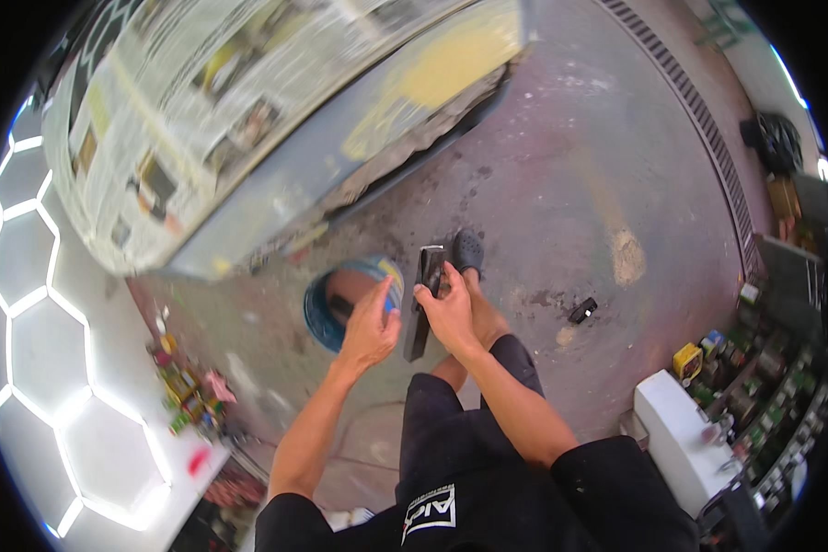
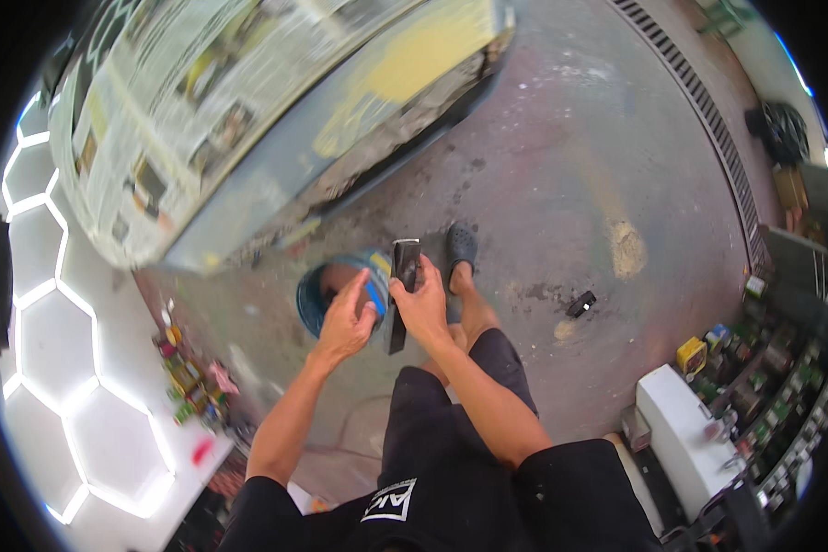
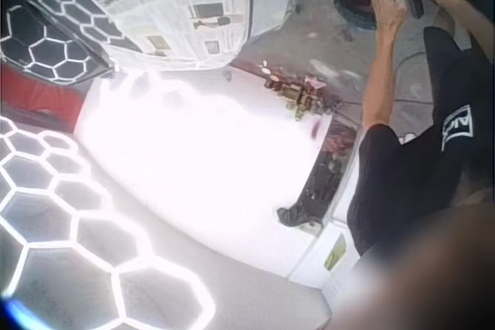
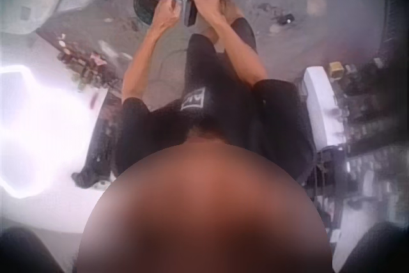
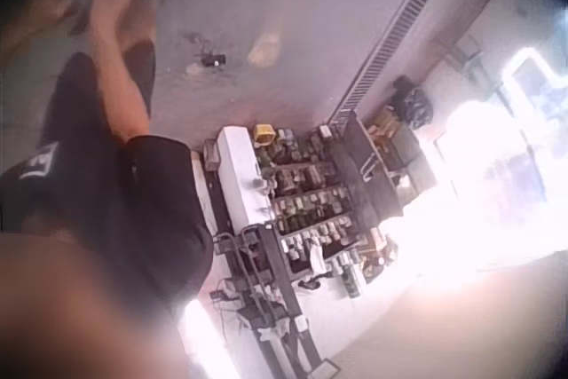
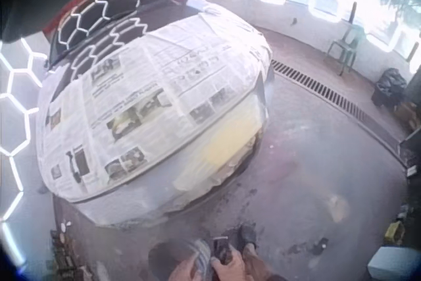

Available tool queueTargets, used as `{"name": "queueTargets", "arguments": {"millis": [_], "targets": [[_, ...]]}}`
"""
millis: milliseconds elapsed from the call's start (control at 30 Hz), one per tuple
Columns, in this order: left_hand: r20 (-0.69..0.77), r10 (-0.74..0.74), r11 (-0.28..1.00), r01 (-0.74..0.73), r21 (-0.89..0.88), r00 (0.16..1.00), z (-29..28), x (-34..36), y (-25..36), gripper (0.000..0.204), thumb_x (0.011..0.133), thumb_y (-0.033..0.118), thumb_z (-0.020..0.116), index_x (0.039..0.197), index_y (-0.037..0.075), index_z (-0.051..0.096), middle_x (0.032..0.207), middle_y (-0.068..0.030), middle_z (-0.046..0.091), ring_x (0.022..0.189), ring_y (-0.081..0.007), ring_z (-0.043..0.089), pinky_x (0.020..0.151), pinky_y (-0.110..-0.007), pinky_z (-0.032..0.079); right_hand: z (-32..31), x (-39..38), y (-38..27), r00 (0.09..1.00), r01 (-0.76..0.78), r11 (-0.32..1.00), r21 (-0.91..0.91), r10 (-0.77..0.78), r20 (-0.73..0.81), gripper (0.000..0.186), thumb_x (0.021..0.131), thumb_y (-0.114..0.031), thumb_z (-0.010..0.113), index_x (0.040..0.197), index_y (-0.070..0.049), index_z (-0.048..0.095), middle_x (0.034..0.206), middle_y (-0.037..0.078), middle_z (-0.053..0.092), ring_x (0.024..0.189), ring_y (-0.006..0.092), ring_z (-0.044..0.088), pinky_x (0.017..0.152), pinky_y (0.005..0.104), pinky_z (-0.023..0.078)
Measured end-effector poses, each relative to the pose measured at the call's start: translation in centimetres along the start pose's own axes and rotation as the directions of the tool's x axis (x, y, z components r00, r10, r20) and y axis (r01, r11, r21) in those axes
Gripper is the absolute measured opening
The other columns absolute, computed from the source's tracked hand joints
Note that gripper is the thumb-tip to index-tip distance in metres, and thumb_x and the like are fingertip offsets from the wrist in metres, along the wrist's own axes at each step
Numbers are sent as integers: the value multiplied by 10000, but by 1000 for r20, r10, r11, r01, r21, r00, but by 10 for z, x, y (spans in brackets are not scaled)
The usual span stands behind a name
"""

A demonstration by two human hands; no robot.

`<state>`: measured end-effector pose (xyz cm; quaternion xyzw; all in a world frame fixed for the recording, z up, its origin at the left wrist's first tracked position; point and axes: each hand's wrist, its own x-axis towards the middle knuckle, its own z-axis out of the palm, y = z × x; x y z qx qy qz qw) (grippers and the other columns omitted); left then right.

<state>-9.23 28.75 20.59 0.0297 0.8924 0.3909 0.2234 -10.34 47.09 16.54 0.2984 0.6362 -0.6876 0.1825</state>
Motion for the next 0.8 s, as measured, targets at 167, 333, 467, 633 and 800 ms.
{"name": "queueTargets", "arguments": {"millis": [167, 333, 467, 633, 800], "targets": [[-177, -262, 957, 232, -176, 949, 79, -57, -24, 751, 951, 89, 655, 1615, -87, 352, 1431, -290, 611, 1350, -442, 587, 1121, -507, 471, 39, -6, 63, 954, -265, 958, -105, 277, 117, 753, 872, -202, 835, 1434, 113, 446, 1229, 176, 664, 1043, 228, 697, 891, 356, 582], [-507, -274, 857, 447, 256, 817, 135, -82, -101, 806, 890, 129, 755, 1568, -99, 384, 1157, -235, 637, 1074, -413, 635, 896, -527, 509, 88, 5, 124, 859, -307, 928, -209, 365, 358, 555, 887, -316, 848, 1250, 56, 653, 1126, 138, 728, 1052, 198, 674, 883, 386, 567], [-638, -382, 776, 607, 172, 669, 144, -94, -141, 738, 878, 119, 769, 1505, -77, 433, 1138, -253, 643, 1021, -448, 645, 863, -547, 518, 121, 18, 112, 925, 176, 606, -776, 168, 342, 803, 878, -657, 749, 1390, -44, 663, 1382, 253, 661, 1299, 479, 599, 1154, 592, 403], [-681, -539, 746, 657, -113, 495, 167, -94, -207, 780, 909, 95, 705, 1579, -51, 332, 1322, -317, 641, 1206, -506, 637, 982, -543, 521, 121, 111, 198, 932, 124, 498, -858, 238, 274, 743, 889, -445, 789, 1434, 10, 571, 1411, 291, 631, 1337, 472, 620, 1106, 553, 496], [-440, -771, 609, 733, -303, 459, 159, -78, -239, 784, 908, 131, 690, 1606, 141, 334, 1287, -323, 697, 1167, -524, 683, 979, -573, 526, 108, 152, 238, 872, 107, 653, -750, 301, 386, 688, 852, -268, 719, 1416, 78, 533, 1319, 349, 672, 1292, 456, 652, 1079, 462, 526]]}}
